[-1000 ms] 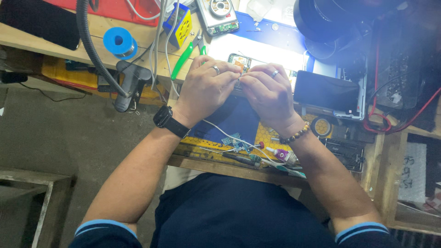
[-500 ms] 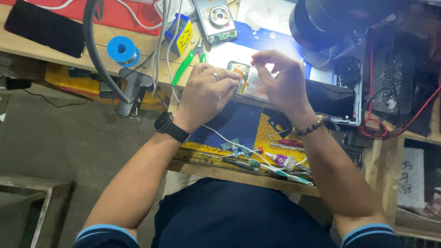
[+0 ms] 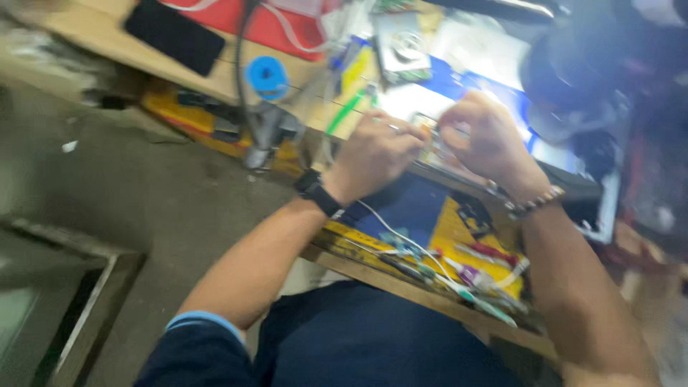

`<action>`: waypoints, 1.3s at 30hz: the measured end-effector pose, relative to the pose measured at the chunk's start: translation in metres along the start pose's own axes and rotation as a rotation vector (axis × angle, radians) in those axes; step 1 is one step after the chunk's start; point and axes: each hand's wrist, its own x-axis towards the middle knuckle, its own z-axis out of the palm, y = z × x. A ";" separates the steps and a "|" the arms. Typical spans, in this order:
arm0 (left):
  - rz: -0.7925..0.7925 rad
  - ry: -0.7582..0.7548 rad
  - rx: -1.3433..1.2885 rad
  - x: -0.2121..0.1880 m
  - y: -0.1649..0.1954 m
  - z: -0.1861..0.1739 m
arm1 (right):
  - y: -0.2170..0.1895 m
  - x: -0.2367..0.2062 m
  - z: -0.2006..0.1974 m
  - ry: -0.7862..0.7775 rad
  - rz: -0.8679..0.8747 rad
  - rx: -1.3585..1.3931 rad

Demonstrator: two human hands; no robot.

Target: The person works on a disassembled smartphone on a cluttered workbench, manipulating the screen and internal components. They then reach into a drawer to retrieve a small plastic bag containing parts and later open a compartmentalized plastic box to organize small items.

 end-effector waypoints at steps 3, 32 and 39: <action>0.044 0.010 0.033 -0.002 -0.005 -0.003 | -0.001 0.008 0.000 -0.011 -0.075 0.011; 0.026 0.012 0.005 0.000 -0.003 -0.006 | 0.006 0.033 -0.013 -0.313 0.234 0.218; 0.013 0.013 0.010 0.000 -0.002 -0.008 | 0.001 0.033 -0.016 -0.289 0.199 0.263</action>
